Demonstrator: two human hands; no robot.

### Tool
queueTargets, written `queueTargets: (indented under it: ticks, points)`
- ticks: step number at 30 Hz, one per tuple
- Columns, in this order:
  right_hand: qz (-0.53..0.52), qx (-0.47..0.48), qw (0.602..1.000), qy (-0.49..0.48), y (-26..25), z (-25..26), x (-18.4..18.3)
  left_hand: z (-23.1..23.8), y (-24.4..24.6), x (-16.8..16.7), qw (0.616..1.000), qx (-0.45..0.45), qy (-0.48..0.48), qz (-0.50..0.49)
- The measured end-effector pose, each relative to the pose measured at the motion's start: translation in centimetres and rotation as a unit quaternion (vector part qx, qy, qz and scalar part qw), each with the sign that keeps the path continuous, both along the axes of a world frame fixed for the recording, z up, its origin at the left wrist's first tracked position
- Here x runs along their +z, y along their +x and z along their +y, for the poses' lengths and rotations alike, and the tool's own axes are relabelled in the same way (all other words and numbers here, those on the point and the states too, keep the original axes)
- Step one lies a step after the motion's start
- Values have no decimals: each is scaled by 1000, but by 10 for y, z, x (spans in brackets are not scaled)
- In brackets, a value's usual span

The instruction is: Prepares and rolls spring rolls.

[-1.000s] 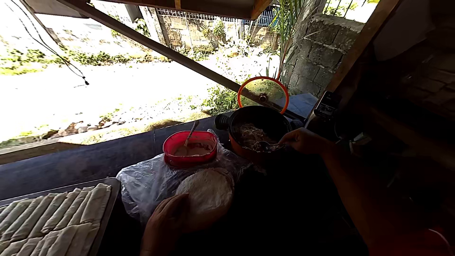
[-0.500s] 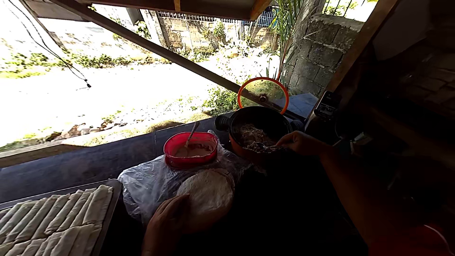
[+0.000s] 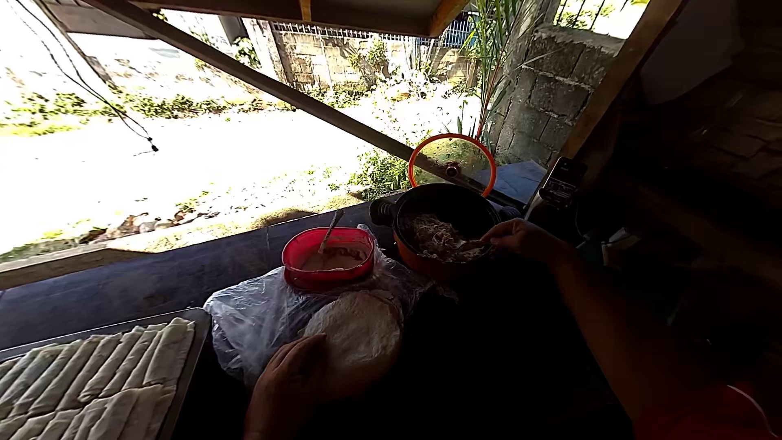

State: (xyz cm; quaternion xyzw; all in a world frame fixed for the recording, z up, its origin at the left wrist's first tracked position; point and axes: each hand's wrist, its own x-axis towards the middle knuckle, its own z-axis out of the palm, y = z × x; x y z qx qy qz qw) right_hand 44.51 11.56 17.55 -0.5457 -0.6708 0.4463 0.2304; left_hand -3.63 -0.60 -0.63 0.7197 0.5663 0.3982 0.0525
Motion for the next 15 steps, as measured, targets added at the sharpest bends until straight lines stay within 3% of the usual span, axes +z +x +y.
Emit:
queueTargets:
  ticks: [9,15]
  points:
    - [-9,-47,998,49,7,-5,12,2,3,2,1000,4,-3,1]
    - [-79,11,988,135,-61,-34,40,0,-1,7,999,-14,-43,-13]
